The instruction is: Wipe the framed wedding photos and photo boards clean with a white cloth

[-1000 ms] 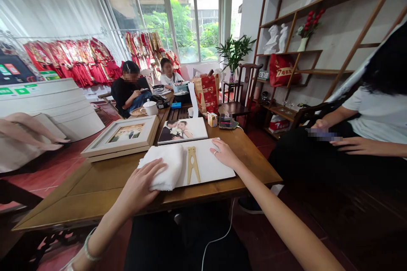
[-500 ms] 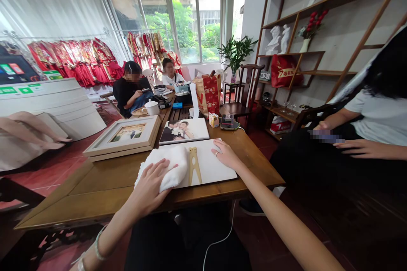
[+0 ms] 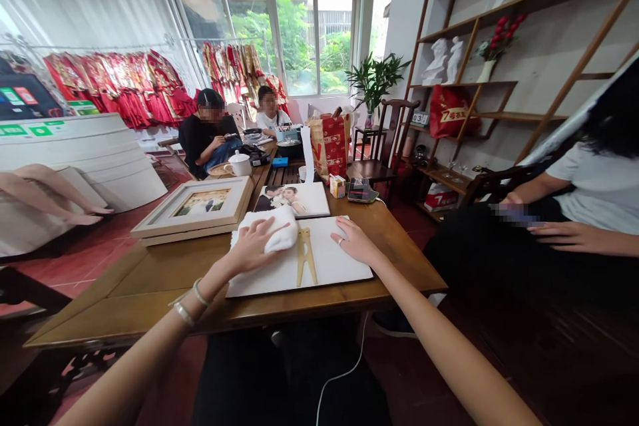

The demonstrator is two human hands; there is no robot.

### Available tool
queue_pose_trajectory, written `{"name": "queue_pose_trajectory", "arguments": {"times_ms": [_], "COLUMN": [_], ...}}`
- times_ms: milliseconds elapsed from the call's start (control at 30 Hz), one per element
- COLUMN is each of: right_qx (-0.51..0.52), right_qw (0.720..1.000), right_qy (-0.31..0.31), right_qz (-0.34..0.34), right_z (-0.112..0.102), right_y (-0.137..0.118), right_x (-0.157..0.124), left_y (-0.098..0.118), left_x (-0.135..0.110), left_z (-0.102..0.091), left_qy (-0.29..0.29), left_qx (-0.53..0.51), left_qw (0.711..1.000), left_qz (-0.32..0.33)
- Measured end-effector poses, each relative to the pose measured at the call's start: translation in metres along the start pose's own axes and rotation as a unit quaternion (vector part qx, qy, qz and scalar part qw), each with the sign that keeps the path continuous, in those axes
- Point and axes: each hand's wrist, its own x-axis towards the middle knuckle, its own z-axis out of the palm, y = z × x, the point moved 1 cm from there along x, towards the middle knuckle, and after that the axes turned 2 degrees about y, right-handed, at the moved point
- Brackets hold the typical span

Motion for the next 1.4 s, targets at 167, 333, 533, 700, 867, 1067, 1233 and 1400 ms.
{"name": "queue_pose_trajectory", "arguments": {"times_ms": [167, 333, 533, 700, 867, 1067, 1233, 1400], "right_qx": [0.005, 0.017, -0.002, 0.012, 0.011, 0.007, 0.002, 0.009], "right_qw": [1.000, 0.999, 1.000, 1.000, 1.000, 1.000, 1.000, 1.000], "right_qy": [0.015, 0.027, 0.017, 0.009, 0.007, 0.016, 0.027, 0.028], "right_qz": [0.012, 0.011, 0.008, -0.013, -0.020, -0.016, -0.017, -0.010], "right_z": [0.003, 0.006, 0.005, 0.003, 0.002, 0.003, 0.003, 0.003], "right_y": [0.002, 0.004, 0.002, 0.001, 0.001, 0.001, 0.000, 0.000], "right_x": [0.001, 0.003, 0.003, 0.002, 0.001, 0.002, 0.003, 0.002], "left_y": [-0.013, 0.005, 0.047, 0.041, 0.013, 0.013, 0.031, 0.054], "left_x": [0.014, -0.022, -0.088, -0.082, -0.016, 0.026, -0.008, -0.069], "left_z": [0.008, 0.006, -0.001, 0.001, 0.002, 0.005, 0.001, -0.006], "left_qy": [0.007, 0.008, 0.048, 0.038, -0.025, -0.045, -0.036, 0.000], "left_qx": [-0.014, -0.018, -0.028, -0.039, -0.051, -0.078, -0.087, -0.083], "left_qw": [1.000, 0.999, 0.996, 0.997, 0.998, 0.995, 0.996, 0.996], "left_qz": [-0.004, 0.026, 0.064, 0.059, 0.004, -0.045, -0.003, 0.038]}}
